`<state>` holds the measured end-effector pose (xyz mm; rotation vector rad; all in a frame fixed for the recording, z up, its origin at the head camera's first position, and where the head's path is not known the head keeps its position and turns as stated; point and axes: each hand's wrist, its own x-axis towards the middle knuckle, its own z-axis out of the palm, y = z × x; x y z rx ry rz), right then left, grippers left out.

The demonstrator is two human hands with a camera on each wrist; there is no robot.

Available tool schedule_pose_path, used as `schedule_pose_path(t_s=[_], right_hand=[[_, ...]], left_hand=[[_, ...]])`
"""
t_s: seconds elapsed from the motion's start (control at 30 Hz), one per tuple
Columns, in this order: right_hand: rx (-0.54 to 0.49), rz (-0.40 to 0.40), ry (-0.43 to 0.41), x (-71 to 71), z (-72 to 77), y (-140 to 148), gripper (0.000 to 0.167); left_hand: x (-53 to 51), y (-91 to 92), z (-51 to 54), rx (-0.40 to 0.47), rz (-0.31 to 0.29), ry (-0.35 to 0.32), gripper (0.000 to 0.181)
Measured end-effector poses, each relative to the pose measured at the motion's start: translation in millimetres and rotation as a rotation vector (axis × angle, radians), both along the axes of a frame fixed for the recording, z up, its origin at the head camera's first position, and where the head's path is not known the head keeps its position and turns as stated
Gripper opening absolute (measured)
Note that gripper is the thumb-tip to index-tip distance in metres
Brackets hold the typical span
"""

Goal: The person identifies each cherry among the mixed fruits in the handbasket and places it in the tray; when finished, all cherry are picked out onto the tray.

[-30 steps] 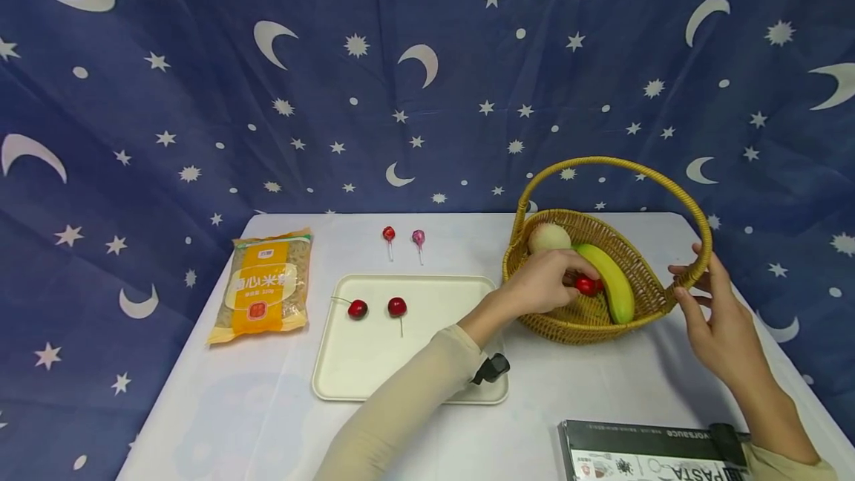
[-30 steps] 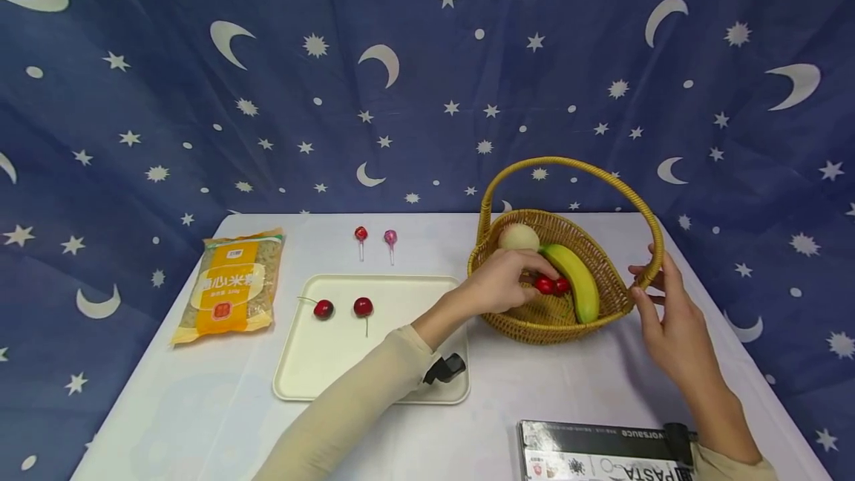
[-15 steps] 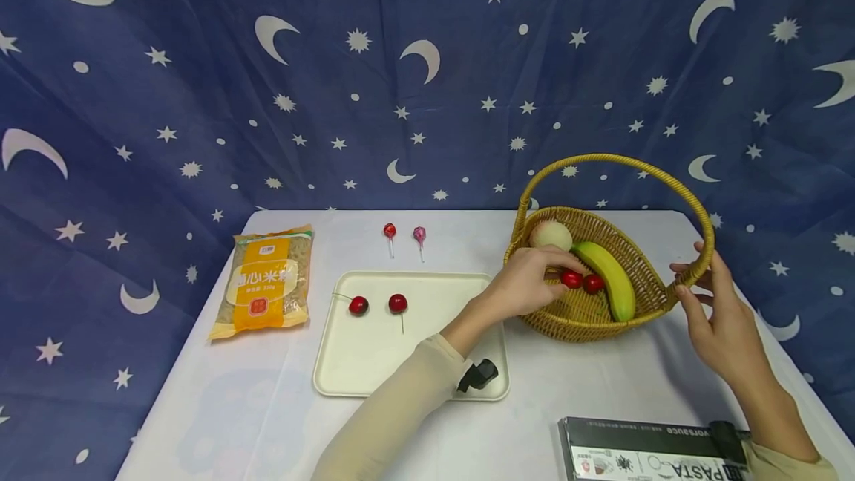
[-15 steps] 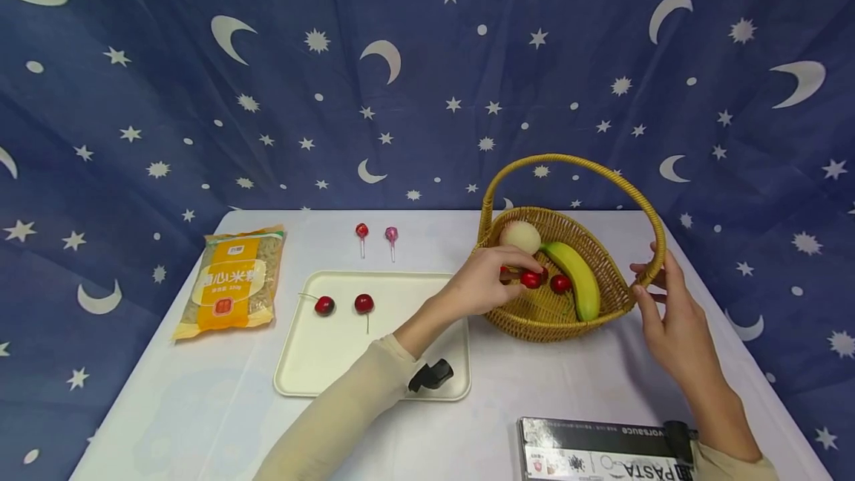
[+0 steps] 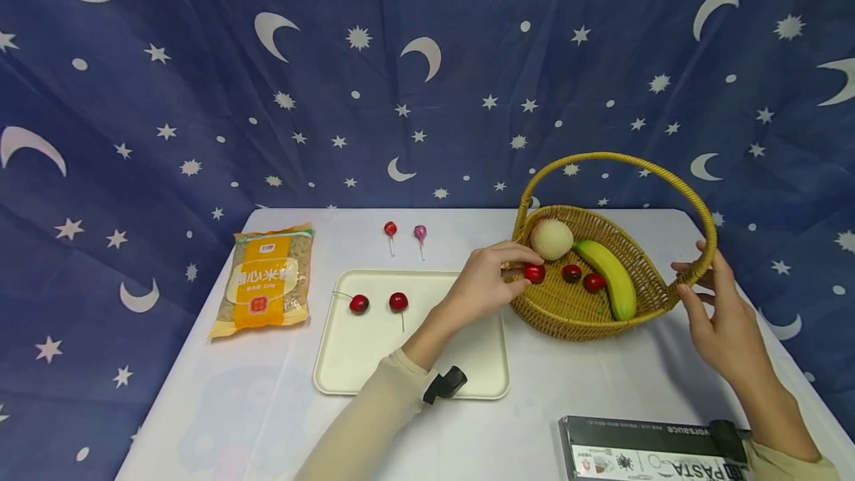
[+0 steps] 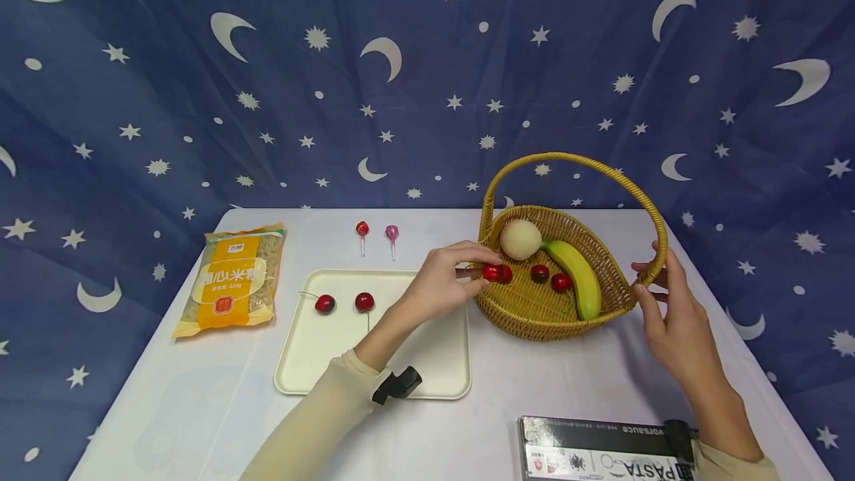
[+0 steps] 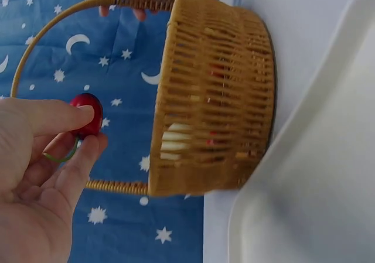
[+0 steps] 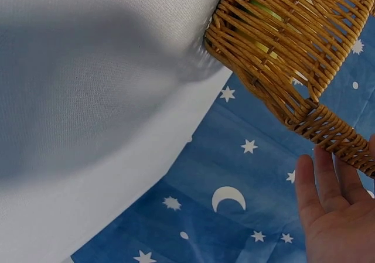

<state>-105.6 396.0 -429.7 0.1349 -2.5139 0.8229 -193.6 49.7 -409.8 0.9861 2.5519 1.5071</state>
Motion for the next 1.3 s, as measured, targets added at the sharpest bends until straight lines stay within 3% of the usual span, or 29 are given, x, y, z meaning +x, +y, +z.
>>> schedule_pose_path(t_s=[0.23,0.43,0.57,0.7,0.97,1.3], right_hand=[[-0.004,-0.011,-0.004,1.2,-1.7,-0.1,0.08],[0.001,0.008,-0.019,7.7,-10.6,-7.7,0.084],[0.0,0.017,-0.015,7.5,-12.1,-10.8,0.085],[-0.002,0.016,-0.008,5.4,-9.6,-11.3,0.084],[0.003,0.002,-0.006,4.7,-6.7,-8.9,0.084],[0.001,-0.001,0.02,1.8,0.6,-2.2,0.081]], left_hand=[[-1.3,-11.1,-1.9,0.05,0.016,0.002,0.033],[8.7,-17.6,-11.2,0.038,0.026,-0.014,0.033],[11.8,-21.5,-11.9,0.03,0.043,0.007,0.033],[8.5,-26.0,-9.7,0.029,0.056,0.026,0.033],[0.4,-48.9,-11.9,0.068,0.081,-0.048,0.032],[-7.9,-80.7,-18.7,0.096,0.195,-0.048,0.028]])
